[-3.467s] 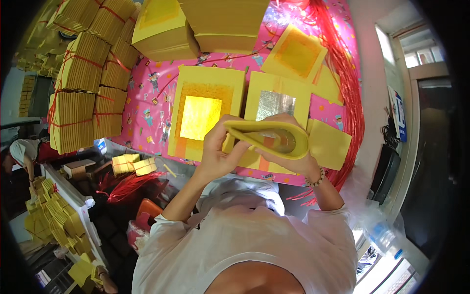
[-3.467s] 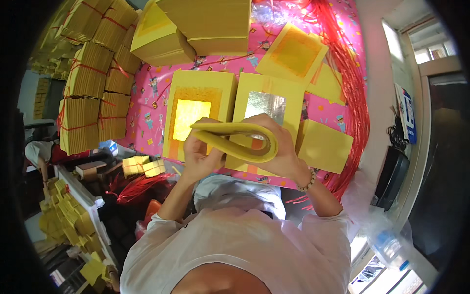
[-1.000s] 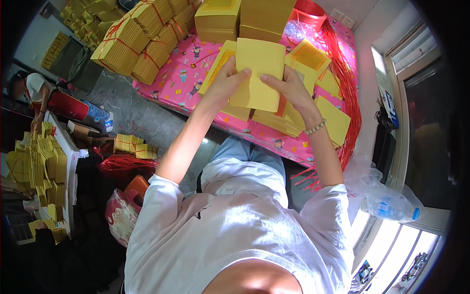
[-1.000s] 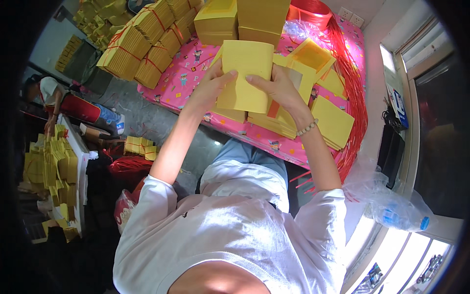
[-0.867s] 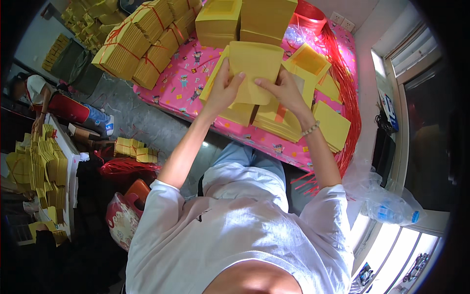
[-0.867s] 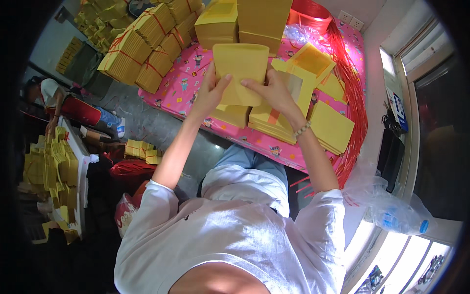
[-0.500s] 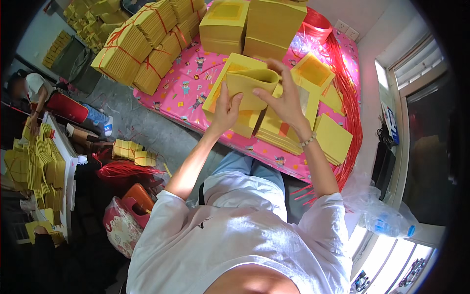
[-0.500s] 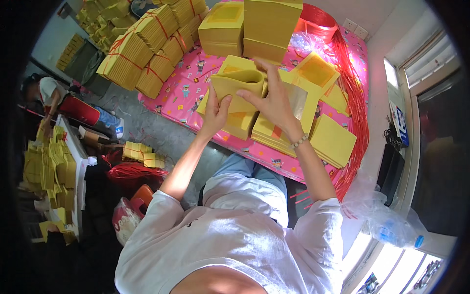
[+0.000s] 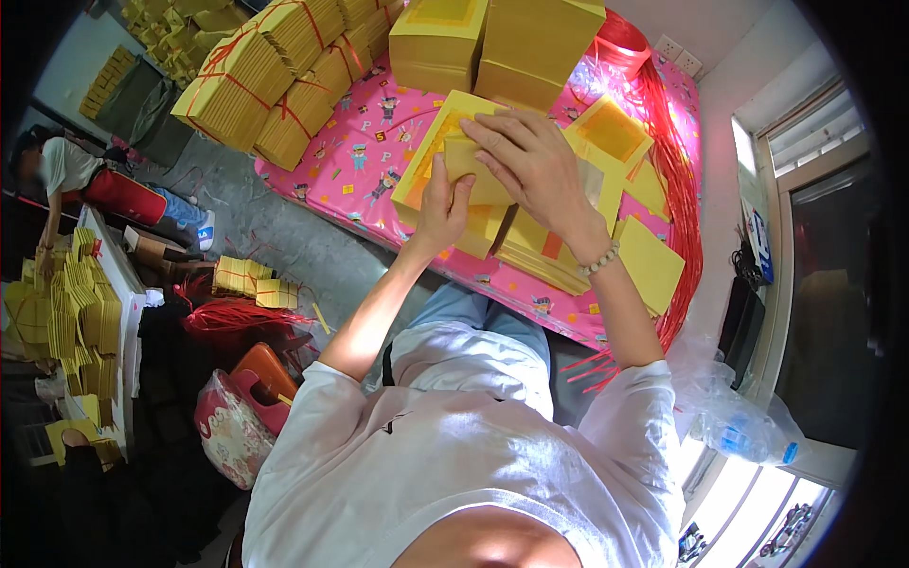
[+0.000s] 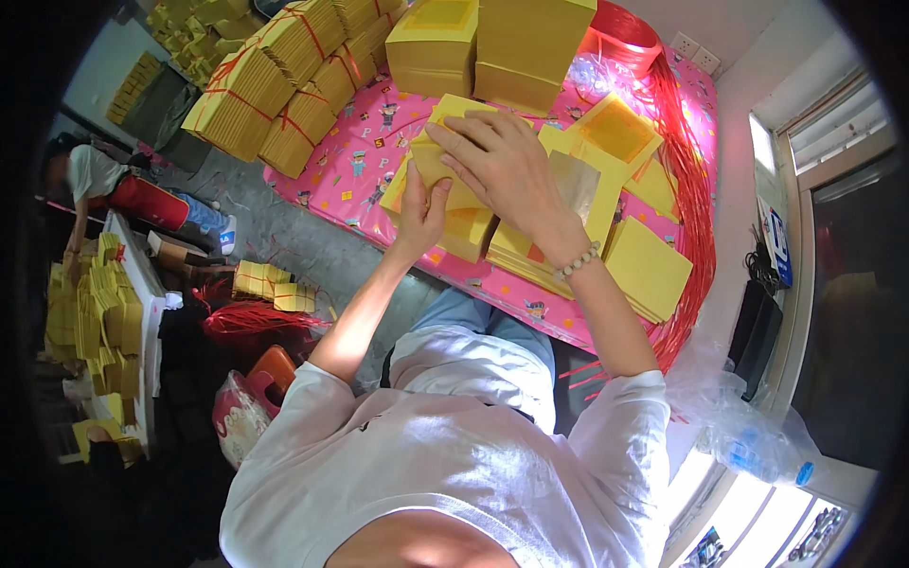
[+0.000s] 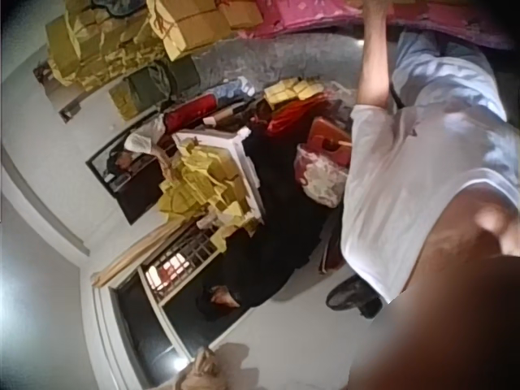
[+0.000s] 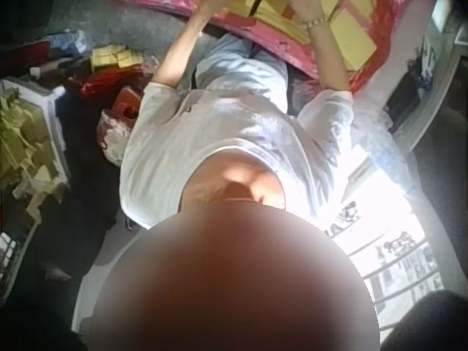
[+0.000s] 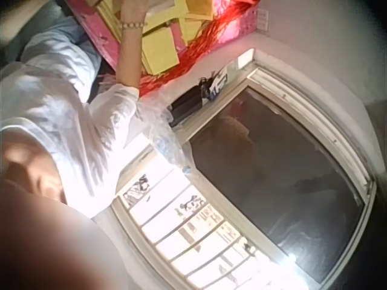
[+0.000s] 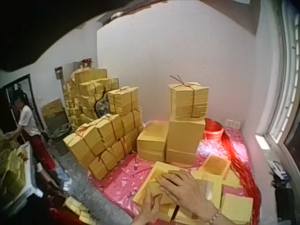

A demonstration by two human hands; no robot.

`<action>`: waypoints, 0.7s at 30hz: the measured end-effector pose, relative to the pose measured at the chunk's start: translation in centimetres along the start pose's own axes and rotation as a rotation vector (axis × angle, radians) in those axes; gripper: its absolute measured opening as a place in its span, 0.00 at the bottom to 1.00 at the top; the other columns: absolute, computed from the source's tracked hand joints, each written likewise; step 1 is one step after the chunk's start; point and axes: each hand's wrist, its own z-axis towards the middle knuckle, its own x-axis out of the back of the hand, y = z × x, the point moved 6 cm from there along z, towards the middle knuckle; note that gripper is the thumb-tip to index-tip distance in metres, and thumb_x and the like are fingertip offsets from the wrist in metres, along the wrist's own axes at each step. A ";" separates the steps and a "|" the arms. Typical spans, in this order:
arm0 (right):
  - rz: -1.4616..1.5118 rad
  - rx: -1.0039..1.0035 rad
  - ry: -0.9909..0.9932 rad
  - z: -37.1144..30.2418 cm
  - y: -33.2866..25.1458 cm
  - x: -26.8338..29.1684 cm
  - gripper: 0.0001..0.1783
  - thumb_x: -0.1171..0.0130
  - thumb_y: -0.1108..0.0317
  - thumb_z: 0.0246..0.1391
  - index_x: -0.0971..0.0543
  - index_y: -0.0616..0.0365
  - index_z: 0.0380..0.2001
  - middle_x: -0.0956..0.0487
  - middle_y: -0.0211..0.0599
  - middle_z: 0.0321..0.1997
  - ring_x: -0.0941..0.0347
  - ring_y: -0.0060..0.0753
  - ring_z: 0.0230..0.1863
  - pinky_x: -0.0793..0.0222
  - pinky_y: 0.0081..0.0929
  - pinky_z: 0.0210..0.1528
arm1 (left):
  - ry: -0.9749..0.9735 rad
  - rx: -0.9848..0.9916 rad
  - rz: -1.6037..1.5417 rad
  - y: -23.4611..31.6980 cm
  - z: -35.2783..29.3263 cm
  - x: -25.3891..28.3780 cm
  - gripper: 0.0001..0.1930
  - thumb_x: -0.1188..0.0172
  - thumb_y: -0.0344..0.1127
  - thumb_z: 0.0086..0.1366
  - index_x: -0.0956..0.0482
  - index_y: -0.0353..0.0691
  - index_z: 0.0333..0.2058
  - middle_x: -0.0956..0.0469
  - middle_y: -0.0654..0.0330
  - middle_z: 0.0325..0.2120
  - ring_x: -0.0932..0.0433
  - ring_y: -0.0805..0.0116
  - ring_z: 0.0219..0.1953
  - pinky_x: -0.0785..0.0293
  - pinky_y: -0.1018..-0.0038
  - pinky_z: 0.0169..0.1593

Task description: Folding and stacking yellow joss papers on a workspace.

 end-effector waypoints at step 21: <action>1.118 -0.937 0.180 -9.1 3.6 -0.7 0.20 0.49 0.64 0.63 0.34 0.65 0.54 0.25 0.37 0.49 0.29 0.21 0.48 0.32 0.21 0.49 | -0.160 0.654 -0.463 4.1 2.1 -4.6 0.15 0.54 0.26 0.66 0.40 0.35 0.52 0.28 0.56 0.46 0.29 0.71 0.50 0.34 0.75 0.53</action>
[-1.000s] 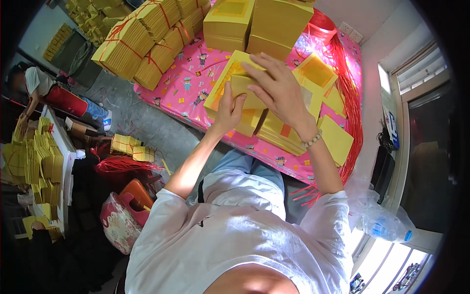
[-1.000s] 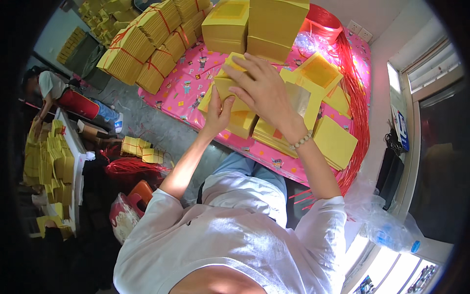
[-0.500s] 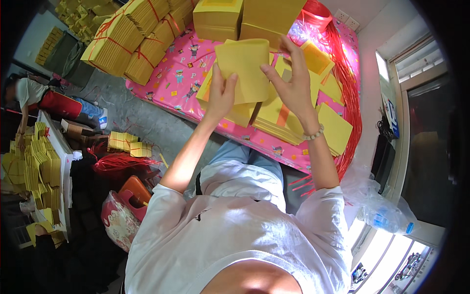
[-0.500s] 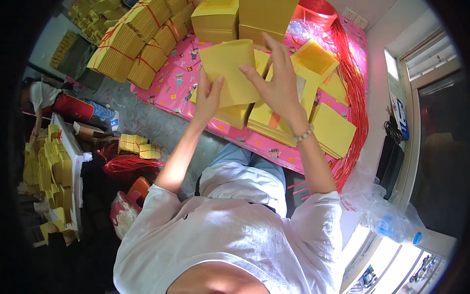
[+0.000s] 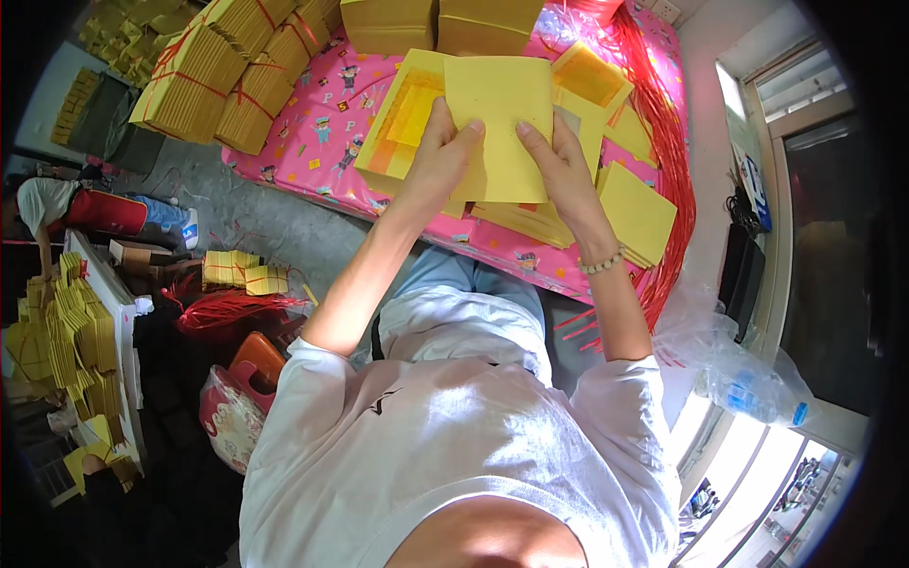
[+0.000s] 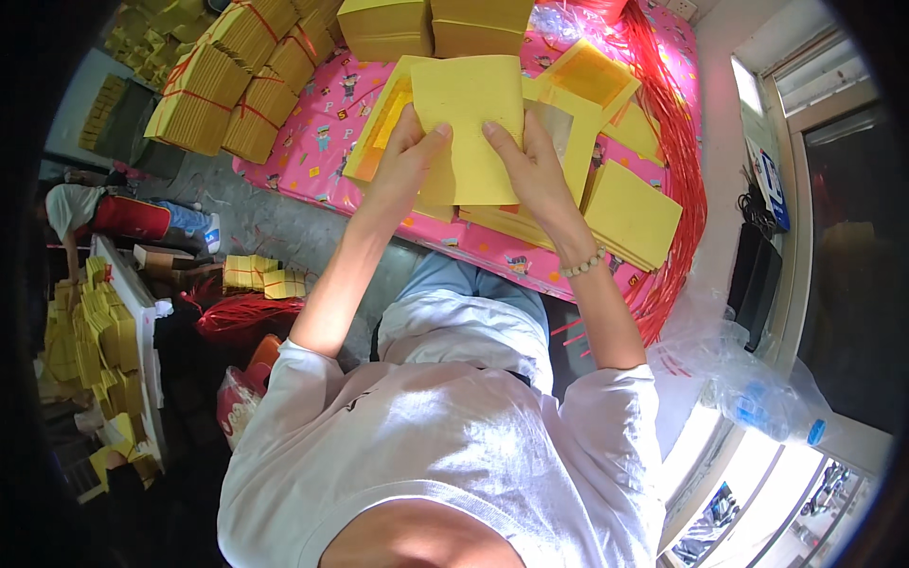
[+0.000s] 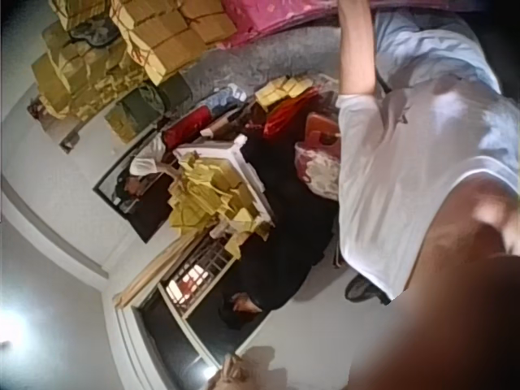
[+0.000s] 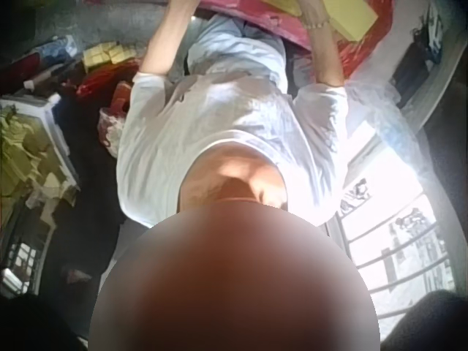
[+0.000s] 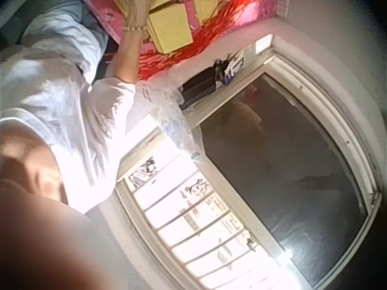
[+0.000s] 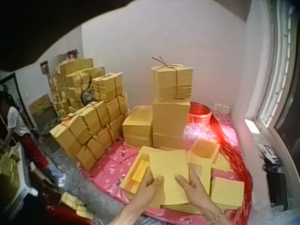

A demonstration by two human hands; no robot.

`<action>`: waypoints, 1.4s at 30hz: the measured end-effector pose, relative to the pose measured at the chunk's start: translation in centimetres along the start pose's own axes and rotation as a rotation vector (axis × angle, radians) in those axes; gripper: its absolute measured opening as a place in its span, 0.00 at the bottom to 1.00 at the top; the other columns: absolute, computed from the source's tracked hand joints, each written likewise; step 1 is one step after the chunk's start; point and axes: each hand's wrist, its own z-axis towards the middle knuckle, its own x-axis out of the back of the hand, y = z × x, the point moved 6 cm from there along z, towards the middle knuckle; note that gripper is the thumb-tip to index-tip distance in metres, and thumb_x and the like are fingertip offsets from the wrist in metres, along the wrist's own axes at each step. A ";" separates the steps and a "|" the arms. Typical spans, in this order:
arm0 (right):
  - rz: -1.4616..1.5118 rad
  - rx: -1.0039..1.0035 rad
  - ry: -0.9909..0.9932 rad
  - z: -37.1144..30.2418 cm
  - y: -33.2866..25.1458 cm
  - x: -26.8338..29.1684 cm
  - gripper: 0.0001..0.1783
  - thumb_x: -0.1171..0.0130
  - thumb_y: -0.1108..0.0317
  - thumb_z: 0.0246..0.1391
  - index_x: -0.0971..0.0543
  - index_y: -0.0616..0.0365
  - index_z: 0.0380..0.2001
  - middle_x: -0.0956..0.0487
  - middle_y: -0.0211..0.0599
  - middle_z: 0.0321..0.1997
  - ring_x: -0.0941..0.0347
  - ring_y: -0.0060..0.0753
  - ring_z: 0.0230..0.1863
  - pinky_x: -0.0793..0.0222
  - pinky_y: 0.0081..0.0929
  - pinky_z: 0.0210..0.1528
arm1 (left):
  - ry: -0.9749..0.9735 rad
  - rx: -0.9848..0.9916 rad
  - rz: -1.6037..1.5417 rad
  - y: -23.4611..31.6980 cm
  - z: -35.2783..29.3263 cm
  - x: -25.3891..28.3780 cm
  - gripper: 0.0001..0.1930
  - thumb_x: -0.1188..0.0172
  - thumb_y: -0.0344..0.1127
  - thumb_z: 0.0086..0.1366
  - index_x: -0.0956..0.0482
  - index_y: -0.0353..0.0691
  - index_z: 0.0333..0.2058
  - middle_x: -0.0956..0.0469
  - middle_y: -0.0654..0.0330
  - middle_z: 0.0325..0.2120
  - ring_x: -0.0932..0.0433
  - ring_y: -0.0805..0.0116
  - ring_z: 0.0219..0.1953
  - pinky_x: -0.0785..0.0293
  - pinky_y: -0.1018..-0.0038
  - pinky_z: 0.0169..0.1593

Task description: Folding and stacking yellow joss papers on a workspace.

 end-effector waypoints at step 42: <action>0.023 0.056 0.350 -8.1 0.3 7.3 0.08 0.48 0.66 0.62 0.27 0.60 0.34 0.26 0.22 0.29 0.33 0.09 0.30 0.36 0.11 0.33 | -0.207 0.140 -0.011 -3.4 -6.9 -5.8 0.17 0.55 0.24 0.65 0.38 0.36 0.54 0.31 0.59 0.48 0.33 0.75 0.51 0.37 0.76 0.55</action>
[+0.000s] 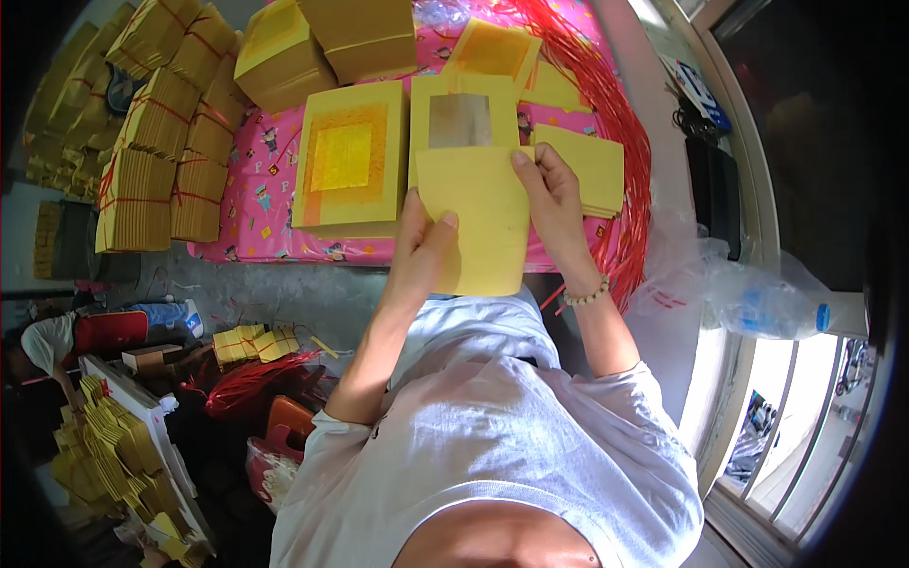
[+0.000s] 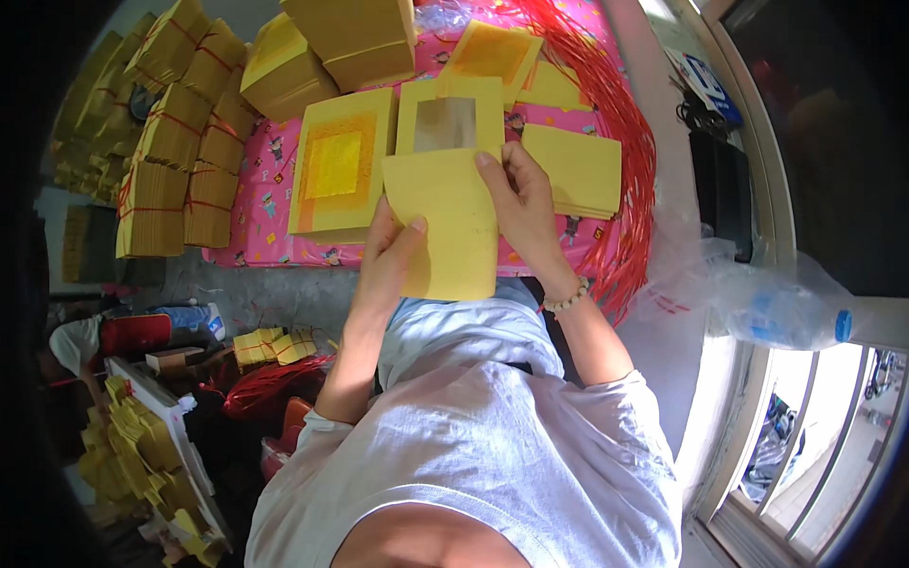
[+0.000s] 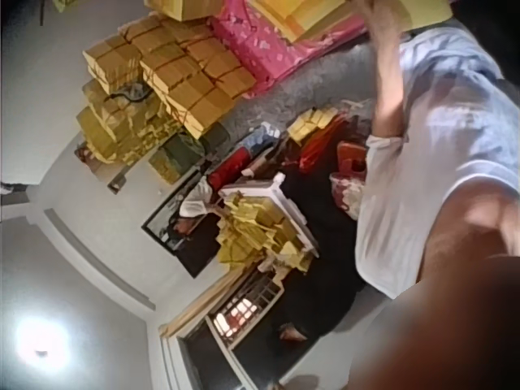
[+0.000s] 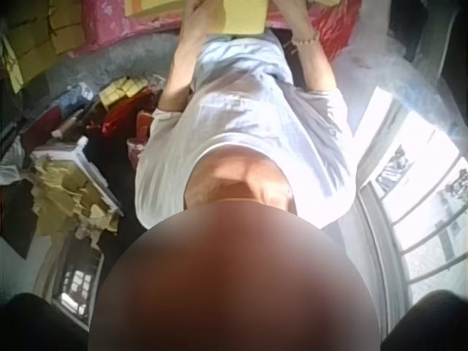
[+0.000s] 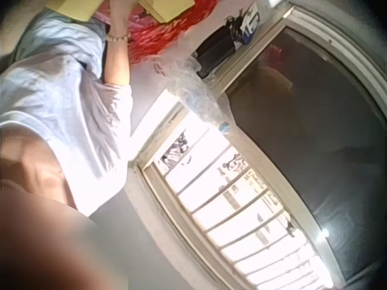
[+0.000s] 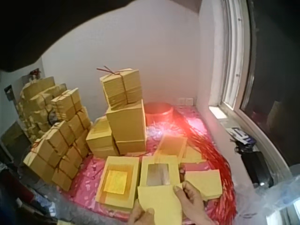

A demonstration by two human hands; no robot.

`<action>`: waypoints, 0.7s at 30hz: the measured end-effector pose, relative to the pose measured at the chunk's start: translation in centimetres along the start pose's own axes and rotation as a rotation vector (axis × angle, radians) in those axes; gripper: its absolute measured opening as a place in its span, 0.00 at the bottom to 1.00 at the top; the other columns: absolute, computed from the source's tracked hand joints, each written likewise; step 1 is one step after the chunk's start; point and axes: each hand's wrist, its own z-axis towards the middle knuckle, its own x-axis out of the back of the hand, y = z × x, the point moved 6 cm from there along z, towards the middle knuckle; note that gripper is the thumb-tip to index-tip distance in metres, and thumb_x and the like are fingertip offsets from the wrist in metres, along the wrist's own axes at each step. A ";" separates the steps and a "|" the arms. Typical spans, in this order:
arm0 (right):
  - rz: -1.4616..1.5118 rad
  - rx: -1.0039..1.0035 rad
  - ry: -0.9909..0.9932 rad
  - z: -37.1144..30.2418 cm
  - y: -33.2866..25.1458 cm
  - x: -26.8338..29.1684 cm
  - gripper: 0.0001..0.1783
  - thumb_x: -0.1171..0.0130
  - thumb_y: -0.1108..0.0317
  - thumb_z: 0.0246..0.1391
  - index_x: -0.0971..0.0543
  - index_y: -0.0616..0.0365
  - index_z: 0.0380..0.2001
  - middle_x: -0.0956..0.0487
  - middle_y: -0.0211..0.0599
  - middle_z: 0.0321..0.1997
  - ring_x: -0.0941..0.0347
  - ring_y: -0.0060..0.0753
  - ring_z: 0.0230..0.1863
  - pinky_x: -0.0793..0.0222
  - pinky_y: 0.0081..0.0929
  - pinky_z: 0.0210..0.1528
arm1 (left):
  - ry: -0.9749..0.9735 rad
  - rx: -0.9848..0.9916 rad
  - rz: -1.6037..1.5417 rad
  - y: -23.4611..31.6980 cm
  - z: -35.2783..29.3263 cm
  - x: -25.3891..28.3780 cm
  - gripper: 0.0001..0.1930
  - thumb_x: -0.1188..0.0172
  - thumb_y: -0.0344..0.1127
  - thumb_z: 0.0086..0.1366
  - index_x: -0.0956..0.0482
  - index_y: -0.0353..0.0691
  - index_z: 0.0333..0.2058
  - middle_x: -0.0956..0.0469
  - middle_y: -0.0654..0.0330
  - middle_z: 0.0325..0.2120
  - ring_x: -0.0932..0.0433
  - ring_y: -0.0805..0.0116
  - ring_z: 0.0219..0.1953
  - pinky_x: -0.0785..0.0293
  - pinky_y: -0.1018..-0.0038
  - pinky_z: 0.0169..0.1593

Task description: Folding and stacking yellow joss papers on a workspace.

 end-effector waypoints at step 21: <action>-0.133 -0.245 -0.102 -1.4 1.8 0.9 0.20 0.45 0.56 0.60 0.20 0.67 0.31 0.20 0.30 0.25 0.27 0.14 0.24 0.31 0.15 0.25 | -0.009 0.045 0.059 -0.8 4.1 1.0 0.17 0.51 0.26 0.65 0.36 0.36 0.52 0.27 0.60 0.46 0.30 0.74 0.48 0.36 0.77 0.51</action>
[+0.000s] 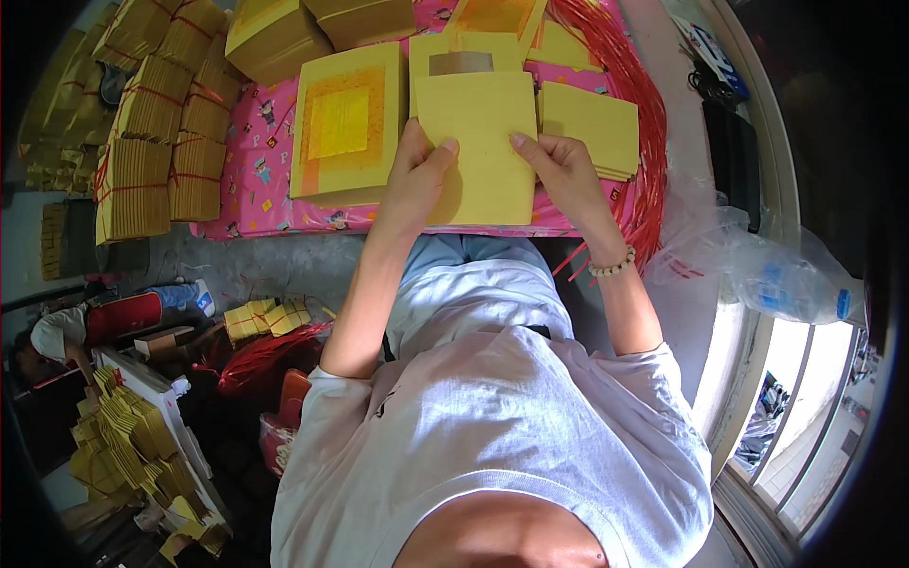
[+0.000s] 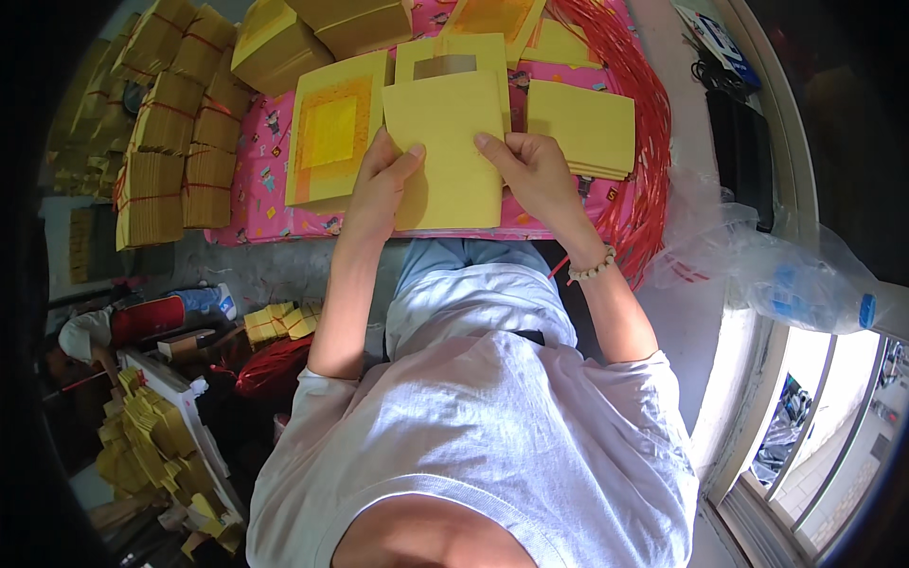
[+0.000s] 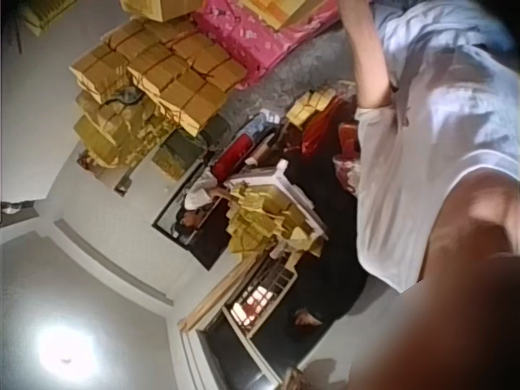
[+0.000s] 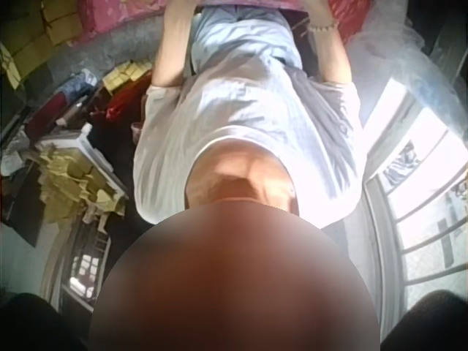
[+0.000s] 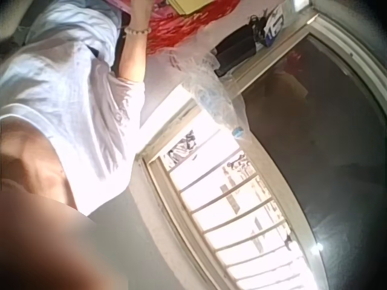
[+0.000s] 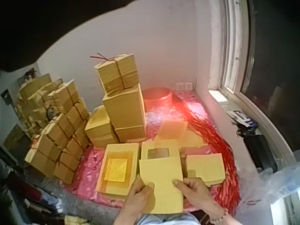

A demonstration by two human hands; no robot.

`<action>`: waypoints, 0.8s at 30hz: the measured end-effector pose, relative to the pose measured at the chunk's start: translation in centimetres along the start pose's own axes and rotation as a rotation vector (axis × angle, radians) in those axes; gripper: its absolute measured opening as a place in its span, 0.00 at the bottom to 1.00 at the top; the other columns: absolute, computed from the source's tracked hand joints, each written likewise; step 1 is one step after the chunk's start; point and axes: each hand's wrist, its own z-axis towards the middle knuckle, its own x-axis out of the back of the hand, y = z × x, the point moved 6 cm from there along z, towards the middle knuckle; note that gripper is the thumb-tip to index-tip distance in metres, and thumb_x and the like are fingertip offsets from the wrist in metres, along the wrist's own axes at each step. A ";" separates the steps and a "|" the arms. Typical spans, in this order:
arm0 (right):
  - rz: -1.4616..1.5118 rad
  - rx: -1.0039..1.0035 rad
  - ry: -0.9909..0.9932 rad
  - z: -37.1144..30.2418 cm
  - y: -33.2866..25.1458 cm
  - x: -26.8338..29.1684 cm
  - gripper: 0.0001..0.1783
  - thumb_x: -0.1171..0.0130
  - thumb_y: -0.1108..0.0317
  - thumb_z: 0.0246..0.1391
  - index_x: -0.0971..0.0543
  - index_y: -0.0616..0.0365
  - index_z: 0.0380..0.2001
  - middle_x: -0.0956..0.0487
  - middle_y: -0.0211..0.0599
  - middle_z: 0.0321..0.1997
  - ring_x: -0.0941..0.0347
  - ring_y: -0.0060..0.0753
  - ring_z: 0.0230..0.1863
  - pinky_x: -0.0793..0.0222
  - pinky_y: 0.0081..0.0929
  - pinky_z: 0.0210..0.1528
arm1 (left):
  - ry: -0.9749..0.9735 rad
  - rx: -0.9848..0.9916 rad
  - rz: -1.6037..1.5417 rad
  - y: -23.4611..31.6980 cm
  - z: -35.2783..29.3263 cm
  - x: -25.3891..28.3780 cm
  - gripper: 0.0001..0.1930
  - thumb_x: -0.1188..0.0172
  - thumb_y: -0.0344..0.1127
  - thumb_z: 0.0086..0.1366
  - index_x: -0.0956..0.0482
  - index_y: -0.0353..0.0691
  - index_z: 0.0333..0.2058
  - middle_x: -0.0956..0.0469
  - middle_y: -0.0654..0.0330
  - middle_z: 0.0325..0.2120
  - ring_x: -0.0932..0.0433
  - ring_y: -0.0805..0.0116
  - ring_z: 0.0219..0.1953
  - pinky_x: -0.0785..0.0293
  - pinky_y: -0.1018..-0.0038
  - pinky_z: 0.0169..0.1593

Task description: Folding and stacking yellow joss papers on a workspace.

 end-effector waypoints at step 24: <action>0.097 -0.056 -0.065 -3.5 1.2 -0.1 0.12 0.43 0.65 0.59 0.21 0.66 0.34 0.20 0.31 0.29 0.24 0.17 0.28 0.27 0.13 0.28 | 0.090 -0.153 0.067 1.9 -0.6 -0.9 0.20 0.54 0.26 0.67 0.41 0.37 0.58 0.31 0.60 0.50 0.34 0.73 0.52 0.38 0.76 0.55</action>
